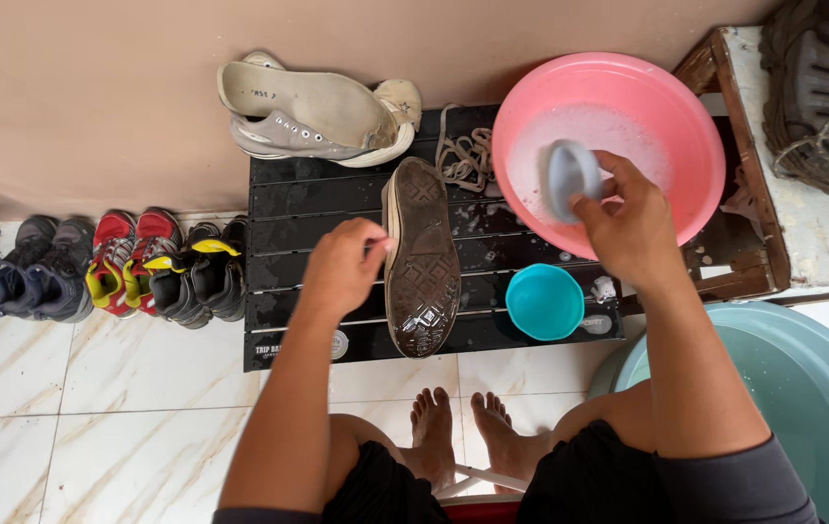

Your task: The person cleans the sole of a shoe by applying a liquid from a small bottle and scrubbing it with a small brush while holding the shoe over a workspace.

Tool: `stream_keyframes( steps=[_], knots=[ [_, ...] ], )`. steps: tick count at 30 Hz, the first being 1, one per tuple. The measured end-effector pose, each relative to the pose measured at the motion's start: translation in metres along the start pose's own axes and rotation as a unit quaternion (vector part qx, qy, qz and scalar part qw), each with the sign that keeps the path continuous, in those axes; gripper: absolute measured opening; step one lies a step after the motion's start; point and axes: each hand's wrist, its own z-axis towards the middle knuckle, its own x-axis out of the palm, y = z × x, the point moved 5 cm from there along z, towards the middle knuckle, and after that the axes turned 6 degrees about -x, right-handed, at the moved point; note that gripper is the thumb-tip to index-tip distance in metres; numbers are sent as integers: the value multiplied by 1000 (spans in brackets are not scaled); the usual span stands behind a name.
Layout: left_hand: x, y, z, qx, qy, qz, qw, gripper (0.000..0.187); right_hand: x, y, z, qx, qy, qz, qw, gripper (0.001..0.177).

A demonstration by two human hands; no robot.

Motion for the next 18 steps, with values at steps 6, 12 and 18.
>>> stream_keyframes(
  steps=[6,12,18],
  knots=[
    [-44,26,-44,-185,150,80,968,38,2,-109,59,66,-15,-160,985,41],
    [-29,-10,-37,-185,75,47,979,18,30,-108,54,148,94,-229,958,37],
    [29,-29,-11,20,41,176,983,4,34,-117,58,143,109,-267,947,34]
  ],
)
